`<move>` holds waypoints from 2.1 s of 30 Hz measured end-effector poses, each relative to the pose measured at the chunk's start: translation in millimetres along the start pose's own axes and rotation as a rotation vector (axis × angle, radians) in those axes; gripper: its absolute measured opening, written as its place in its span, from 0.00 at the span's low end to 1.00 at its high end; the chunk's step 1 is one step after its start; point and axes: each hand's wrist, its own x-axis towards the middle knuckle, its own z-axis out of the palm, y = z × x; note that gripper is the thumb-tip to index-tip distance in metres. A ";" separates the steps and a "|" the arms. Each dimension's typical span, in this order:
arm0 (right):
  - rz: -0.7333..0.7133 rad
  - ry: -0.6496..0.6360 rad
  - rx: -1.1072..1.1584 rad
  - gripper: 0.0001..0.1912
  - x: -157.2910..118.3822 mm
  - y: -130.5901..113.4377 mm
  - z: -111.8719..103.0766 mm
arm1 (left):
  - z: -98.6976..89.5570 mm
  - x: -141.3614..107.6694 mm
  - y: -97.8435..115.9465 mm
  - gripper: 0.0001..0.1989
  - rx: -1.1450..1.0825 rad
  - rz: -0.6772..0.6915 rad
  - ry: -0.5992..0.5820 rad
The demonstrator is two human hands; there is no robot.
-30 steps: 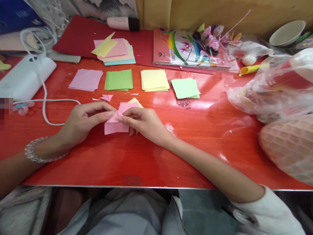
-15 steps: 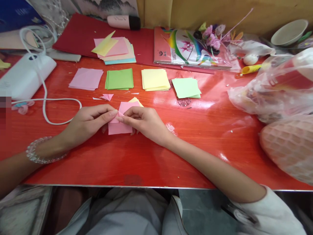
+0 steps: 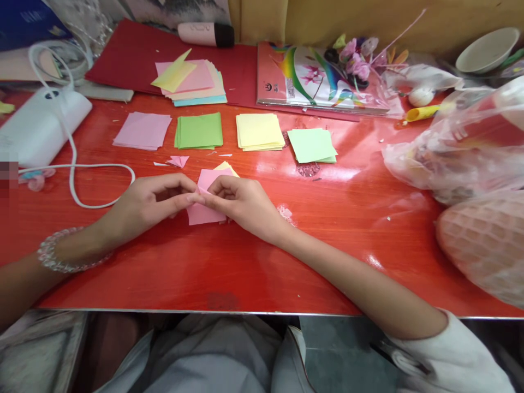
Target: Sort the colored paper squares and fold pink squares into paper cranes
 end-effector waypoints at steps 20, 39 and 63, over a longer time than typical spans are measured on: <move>-0.071 -0.051 -0.190 0.20 -2.6 -3.6 -0.1 | 1.8 0.1 -4.4 0.16 0.130 0.062 0.059; -0.111 -0.059 -0.211 0.17 0.7 2.9 -0.7 | 2.7 -0.2 -5.5 0.15 0.122 0.037 0.085; -0.142 0.018 0.007 0.20 3.3 10.2 -1.1 | 1.0 0.9 -0.8 0.13 0.011 -0.081 0.055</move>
